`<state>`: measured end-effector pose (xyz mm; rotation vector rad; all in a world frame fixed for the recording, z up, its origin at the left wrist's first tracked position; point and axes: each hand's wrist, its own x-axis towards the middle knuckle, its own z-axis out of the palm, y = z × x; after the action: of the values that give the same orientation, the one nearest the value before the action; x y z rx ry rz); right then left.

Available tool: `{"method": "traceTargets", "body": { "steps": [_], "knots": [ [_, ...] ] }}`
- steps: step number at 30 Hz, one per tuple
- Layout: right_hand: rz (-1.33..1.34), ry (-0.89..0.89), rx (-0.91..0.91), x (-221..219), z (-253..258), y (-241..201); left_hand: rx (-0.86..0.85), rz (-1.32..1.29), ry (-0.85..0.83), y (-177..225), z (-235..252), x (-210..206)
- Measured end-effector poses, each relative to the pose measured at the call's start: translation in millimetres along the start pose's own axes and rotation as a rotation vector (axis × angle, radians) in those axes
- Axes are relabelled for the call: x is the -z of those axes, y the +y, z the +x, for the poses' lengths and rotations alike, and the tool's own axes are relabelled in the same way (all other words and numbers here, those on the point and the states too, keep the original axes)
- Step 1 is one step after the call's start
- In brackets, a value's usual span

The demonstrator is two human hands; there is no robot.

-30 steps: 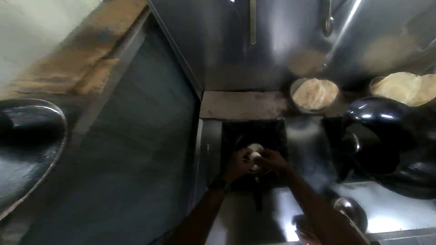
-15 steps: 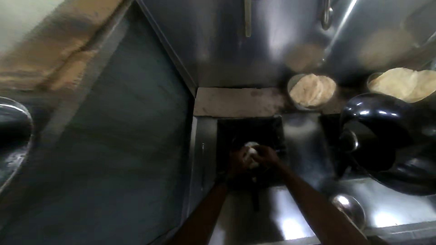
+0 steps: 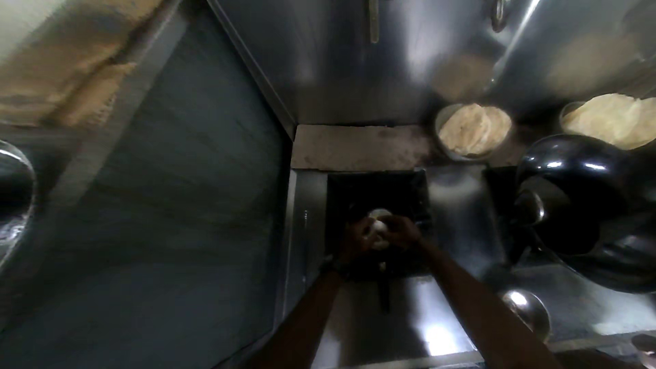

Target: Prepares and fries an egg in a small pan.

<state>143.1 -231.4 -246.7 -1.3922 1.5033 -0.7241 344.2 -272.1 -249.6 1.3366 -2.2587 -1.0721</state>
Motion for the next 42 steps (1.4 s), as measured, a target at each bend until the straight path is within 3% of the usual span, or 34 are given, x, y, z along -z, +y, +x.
{"method": "traceTargets", "body": {
  "steps": [8, 20, 28, 31, 34, 37, 39, 42],
  "knots": [
    [-0.284, 0.024, 0.019, -9, 2, -1, 0.02, 0.023, 0.059, 0, 1, -9],
    [-0.425, 0.044, 0.104, -9, 1, 5, 0.006, 0.0, 0.055, -1, 5, -9],
    [-0.769, 0.082, 0.316, 5, 1, 3, -0.298, 0.303, 0.109, -12, 12, 1],
    [-0.821, 0.206, 0.419, 14, -6, -1, -0.316, 0.305, 0.162, -7, 7, 10],
    [-0.604, 0.355, 0.351, 26, -29, -29, -0.11, 0.049, 0.206, 18, -7, 21],
    [-0.086, 0.529, 0.169, 21, -62, -50, 0.186, -0.417, 0.165, 52, -29, 19],
    [0.214, 0.511, 0.007, 16, -88, -54, 0.326, -0.734, 0.069, 72, -40, 6],
    [0.335, 0.459, -0.049, 15, -112, -44, 0.341, -0.869, -0.009, 89, -48, -23]
  ]
}}
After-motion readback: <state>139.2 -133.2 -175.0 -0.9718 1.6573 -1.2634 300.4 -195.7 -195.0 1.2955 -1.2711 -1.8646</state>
